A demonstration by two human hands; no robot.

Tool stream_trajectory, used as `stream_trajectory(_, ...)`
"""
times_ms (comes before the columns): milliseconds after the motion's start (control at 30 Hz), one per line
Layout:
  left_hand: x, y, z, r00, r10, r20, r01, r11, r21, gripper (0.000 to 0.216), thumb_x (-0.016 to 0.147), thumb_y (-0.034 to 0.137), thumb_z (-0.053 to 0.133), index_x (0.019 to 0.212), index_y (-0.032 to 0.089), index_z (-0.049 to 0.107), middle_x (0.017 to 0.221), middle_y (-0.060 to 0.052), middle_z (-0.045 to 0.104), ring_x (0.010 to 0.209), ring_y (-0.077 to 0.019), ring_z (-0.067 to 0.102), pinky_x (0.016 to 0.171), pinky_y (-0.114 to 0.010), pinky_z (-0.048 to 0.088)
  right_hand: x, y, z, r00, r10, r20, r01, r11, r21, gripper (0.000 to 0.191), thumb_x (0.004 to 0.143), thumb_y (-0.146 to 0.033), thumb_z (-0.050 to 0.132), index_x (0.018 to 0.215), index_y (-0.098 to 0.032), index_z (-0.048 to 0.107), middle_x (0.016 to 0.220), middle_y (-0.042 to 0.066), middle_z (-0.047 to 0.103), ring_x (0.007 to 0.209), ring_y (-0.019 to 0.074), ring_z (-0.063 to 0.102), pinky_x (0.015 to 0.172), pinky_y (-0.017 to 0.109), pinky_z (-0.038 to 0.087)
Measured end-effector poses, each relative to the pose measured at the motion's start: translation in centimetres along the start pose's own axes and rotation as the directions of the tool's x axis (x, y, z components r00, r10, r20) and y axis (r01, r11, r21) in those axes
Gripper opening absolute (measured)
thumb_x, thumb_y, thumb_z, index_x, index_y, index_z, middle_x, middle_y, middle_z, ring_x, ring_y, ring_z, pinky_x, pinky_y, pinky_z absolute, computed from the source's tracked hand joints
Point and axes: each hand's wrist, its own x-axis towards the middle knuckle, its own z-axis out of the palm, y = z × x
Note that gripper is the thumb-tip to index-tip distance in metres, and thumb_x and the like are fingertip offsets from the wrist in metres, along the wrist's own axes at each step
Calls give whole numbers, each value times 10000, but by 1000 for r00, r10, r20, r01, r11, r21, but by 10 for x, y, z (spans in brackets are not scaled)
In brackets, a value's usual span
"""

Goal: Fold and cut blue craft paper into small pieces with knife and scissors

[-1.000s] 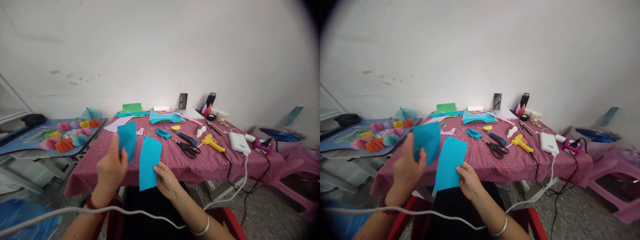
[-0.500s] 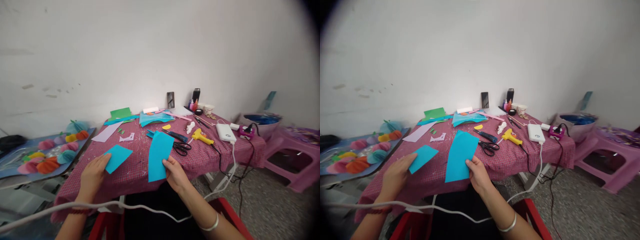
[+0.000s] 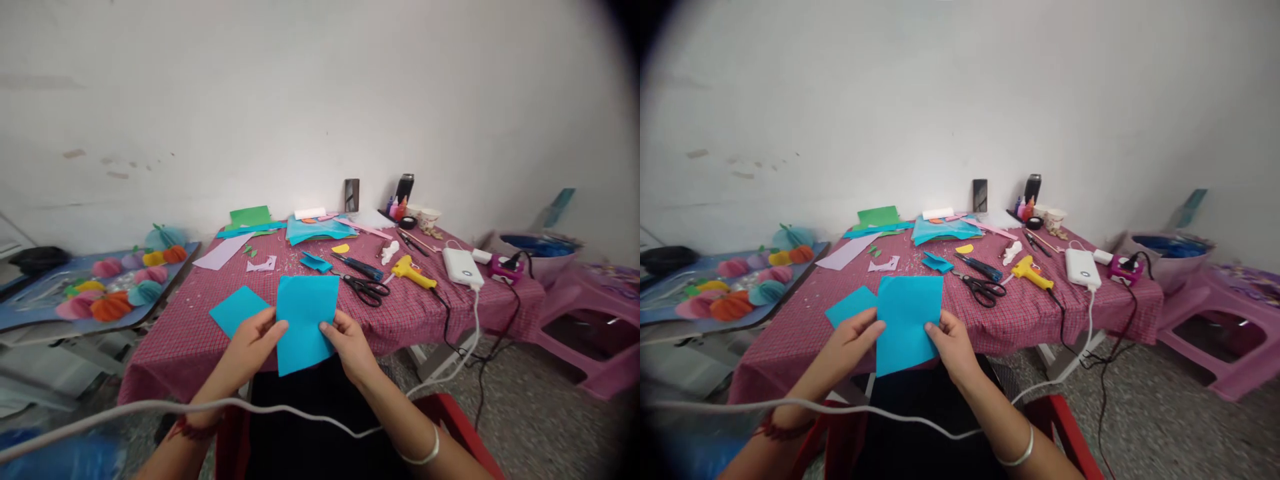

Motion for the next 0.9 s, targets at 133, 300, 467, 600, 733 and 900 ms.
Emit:
stream_trajectory(133,0,-13,18,991,-131,-36,115,947,-301,300,750,419,673,850,136,669,764,-55,687,672,-179,611,642,-297,504,-2,-8,0,993,101,67,-102,995,15,312,710,-415,728,910,-184,661,826,22,703,674,167,621,669,302,480)
stream_trajectory(300,-5,-7,15,962,-261,75,258,793,-552,356,700,365,741,965,138,671,809,-76,717,631,-176,636,609,-302,519,6,-28,2,967,159,201,-177,981,73,358,670,-373,771,950,-180,658,851,27,704,705,149,631,715,296,487)
stream_trajectory(467,-11,15,15,950,-307,59,273,723,-635,396,638,316,789,982,157,675,812,-65,720,606,-164,637,572,-279,523,10,-49,6,926,192,324,-213,977,30,327,677,-321,772,952,-178,666,851,16,694,752,137,628,759,293,485)
stream_trajectory(600,-16,22,14,956,-291,44,245,705,-665,288,588,281,813,827,173,695,652,-9,671,517,-116,580,520,-229,487,5,-57,2,921,152,358,-153,988,-27,202,731,-306,726,875,-169,690,740,-3,664,676,106,588,667,240,467)
stream_trajectory(733,-19,24,13,960,-274,55,244,723,-646,214,566,299,818,645,169,668,569,20,597,449,-81,507,433,-183,402,0,-56,-7,935,77,348,-44,994,-101,110,766,-245,672,852,-192,717,747,-10,650,588,71,523,546,189,398)
stream_trajectory(900,-16,26,16,965,-258,48,233,759,-608,205,597,272,767,551,160,602,650,24,580,411,-46,424,376,-174,311,-4,-57,-13,945,32,324,44,974,-222,141,802,-249,591,755,-195,713,674,-7,618,539,83,488,516,211,378)
